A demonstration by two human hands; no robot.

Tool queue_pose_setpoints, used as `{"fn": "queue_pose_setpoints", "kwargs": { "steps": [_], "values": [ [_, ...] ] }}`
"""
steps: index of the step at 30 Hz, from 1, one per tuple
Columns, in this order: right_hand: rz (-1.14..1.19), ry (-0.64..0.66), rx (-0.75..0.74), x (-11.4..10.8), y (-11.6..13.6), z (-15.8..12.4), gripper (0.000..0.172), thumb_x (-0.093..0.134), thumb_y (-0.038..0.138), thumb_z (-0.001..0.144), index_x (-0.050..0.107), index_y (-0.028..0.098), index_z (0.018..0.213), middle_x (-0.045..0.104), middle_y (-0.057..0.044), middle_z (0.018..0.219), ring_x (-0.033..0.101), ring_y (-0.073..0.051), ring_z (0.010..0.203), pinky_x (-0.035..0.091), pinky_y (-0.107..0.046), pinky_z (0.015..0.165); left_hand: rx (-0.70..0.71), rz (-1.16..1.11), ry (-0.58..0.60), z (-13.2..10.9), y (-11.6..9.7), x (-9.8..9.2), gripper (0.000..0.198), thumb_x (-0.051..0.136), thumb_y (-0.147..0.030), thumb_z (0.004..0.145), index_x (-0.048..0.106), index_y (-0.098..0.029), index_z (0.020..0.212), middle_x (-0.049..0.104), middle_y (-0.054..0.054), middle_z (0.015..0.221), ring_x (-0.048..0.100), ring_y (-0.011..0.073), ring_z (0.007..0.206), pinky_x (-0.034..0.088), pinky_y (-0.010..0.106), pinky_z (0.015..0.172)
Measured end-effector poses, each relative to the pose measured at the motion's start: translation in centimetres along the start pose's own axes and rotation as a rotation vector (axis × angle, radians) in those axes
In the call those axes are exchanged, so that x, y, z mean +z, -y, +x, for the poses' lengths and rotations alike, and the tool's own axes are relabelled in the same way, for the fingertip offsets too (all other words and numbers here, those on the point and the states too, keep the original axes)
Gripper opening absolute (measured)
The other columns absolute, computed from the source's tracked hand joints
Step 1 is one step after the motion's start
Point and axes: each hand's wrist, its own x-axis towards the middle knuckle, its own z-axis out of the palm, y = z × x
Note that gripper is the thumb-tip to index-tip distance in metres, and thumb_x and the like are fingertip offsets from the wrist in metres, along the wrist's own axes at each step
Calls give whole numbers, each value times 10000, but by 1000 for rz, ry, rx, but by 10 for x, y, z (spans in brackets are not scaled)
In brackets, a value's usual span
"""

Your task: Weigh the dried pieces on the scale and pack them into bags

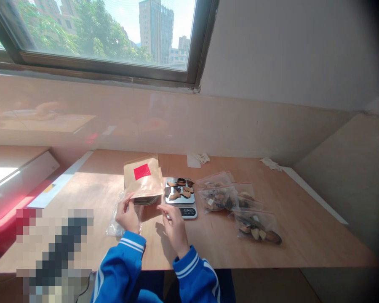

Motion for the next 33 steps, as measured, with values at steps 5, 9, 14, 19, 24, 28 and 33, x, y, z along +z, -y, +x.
{"fn": "queue_pose_setpoints", "kwargs": {
  "steps": [5,9,14,19,24,28,33],
  "values": [
    [-119,-199,65,-29,-33,5,272,410,190,917,671,207,992,629,-95,1009,575,-203,987,463,-369,894,6,-9,-1,0,0,0,190,579,-277,776,690,-171,888,693,63,938,632,195,955,481,348,892],
    [-142,-199,41,-43,-51,9,274,401,186,915,664,201,990,622,-91,1016,572,-198,994,454,-372,910,-14,-17,6,-1,1,-1,201,588,-286,774,689,-172,905,689,70,964,628,200,975,476,353,907],
    [-190,-286,90,-59,-66,0,269,401,198,899,665,196,955,589,-101,1000,561,-209,975,472,-386,873,-14,-13,24,0,3,-1,195,584,-278,773,692,-179,902,690,64,966,625,200,985,472,359,919],
    [-315,-288,100,-74,-83,-15,245,440,225,885,648,191,1010,563,-103,1026,533,-224,1014,442,-418,906,-1,-16,10,0,0,0,197,582,-268,774,696,-176,905,694,66,958,630,200,972,471,358,917],
    [-413,-259,98,-79,-102,-25,261,451,246,868,621,184,1057,588,-113,1047,543,-243,1009,448,-430,873,13,-20,8,-1,-5,1,194,579,-269,774,695,-167,892,691,68,932,632,200,962,472,359,913],
    [-426,-225,103,-84,-110,-28,263,444,286,885,634,196,1042,628,-105,1022,561,-243,966,469,-416,835,9,-20,7,-1,-6,1,193,582,-276,769,690,-164,883,690,67,926,633,201,959,473,358,912],
    [-431,-219,87,-93,-110,-27,300,419,346,920,664,192,999,669,-98,947,566,-239,896,467,-393,803,10,-16,12,-1,-4,1,193,573,-272,774,687,-168,890,689,67,941,630,201,966,473,358,913]
  ]
}}
